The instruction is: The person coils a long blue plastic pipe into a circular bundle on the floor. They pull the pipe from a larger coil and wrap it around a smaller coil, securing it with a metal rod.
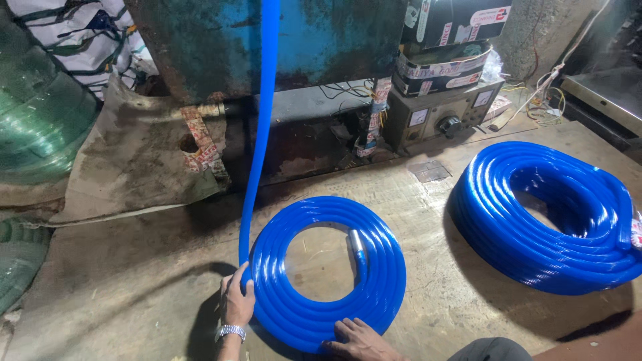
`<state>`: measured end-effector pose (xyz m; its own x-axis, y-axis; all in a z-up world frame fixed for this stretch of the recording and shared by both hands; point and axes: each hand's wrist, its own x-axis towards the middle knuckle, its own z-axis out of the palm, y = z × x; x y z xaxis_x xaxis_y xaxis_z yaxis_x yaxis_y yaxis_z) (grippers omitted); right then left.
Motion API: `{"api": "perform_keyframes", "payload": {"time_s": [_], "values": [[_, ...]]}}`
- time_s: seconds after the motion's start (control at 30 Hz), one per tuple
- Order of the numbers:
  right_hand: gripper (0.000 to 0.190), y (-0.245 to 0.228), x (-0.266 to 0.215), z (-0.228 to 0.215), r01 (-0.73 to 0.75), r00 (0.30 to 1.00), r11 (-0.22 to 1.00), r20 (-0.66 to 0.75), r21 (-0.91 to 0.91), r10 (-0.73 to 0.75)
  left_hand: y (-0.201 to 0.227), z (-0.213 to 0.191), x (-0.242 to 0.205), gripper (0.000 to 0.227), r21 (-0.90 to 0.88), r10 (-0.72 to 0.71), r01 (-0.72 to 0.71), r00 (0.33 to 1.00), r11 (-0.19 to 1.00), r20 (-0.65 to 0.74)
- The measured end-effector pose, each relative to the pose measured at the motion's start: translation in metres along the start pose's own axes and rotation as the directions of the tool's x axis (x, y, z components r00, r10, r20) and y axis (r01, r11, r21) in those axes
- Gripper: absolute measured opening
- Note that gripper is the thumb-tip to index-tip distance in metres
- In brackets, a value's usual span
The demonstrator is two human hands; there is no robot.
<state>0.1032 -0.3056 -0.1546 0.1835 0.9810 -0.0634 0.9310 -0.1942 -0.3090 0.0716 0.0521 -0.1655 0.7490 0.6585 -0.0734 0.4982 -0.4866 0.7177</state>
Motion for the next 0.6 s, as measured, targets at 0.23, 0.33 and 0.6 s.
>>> {"api": "perform_keyframes", "payload": {"time_s": [0.23, 0.33, 0.6], "values": [[0.046, -0.002, 0.003, -0.012, -0.095, 0.970, 0.993, 0.230, 0.070, 0.077, -0.011, 0.010, 0.010, 0.052, 0.048, 0.005, -0.004, 1.000, 0.999, -0.003], [0.061, -0.005, 0.002, -0.015, -0.018, 0.991, 0.999, 0.133, 0.040, 0.013, -0.022, 0.021, 0.018, 0.048, 0.009, 0.032, -0.032, 0.999, 0.999, -0.041], [0.058, -0.010, 0.015, -0.030, -0.193, 0.932, 0.969, 0.337, 0.156, 0.131, -0.018, 0.022, 0.021, 0.044, 0.071, 0.012, -0.007, 0.997, 0.997, -0.072]]}}
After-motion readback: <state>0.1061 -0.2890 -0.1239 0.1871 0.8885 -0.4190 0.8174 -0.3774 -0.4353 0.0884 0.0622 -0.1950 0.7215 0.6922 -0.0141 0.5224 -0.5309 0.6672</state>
